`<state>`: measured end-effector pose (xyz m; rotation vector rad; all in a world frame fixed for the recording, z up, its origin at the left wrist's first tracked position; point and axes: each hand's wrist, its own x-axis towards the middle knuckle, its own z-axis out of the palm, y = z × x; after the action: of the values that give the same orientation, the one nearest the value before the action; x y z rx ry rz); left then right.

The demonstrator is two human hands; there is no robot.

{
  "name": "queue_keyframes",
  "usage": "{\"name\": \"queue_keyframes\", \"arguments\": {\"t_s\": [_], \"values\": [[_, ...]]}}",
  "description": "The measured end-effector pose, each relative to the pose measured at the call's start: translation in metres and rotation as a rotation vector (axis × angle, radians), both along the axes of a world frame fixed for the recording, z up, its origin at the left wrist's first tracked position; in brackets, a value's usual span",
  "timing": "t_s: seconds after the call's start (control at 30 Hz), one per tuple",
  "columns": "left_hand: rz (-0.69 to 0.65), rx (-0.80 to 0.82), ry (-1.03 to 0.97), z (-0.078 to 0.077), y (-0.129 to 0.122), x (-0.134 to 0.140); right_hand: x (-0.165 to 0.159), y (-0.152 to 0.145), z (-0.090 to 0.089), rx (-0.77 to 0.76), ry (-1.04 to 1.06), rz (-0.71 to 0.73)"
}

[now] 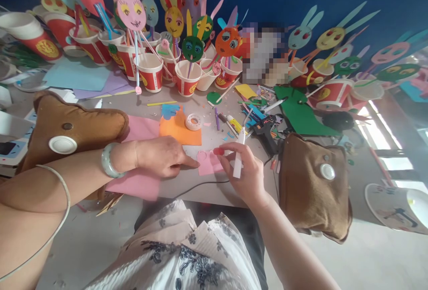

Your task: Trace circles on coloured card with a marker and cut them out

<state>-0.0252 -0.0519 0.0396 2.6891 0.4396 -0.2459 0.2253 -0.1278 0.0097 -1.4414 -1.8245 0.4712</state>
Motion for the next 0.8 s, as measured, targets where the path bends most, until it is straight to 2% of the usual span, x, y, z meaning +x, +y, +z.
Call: {"name": "queue_keyframes", "arguments": {"t_s": [0.3,0.8], "values": [[0.003,0.042,-0.046,-0.0041,-0.0007,0.0001,-0.0037,0.0012,-0.0044,0.078,-0.115,0.151],[0.008,0.059,-0.039,-0.0006,-0.0013,0.0011,-0.0032,0.0021,-0.0054,0.067,-0.142,0.150]]}}
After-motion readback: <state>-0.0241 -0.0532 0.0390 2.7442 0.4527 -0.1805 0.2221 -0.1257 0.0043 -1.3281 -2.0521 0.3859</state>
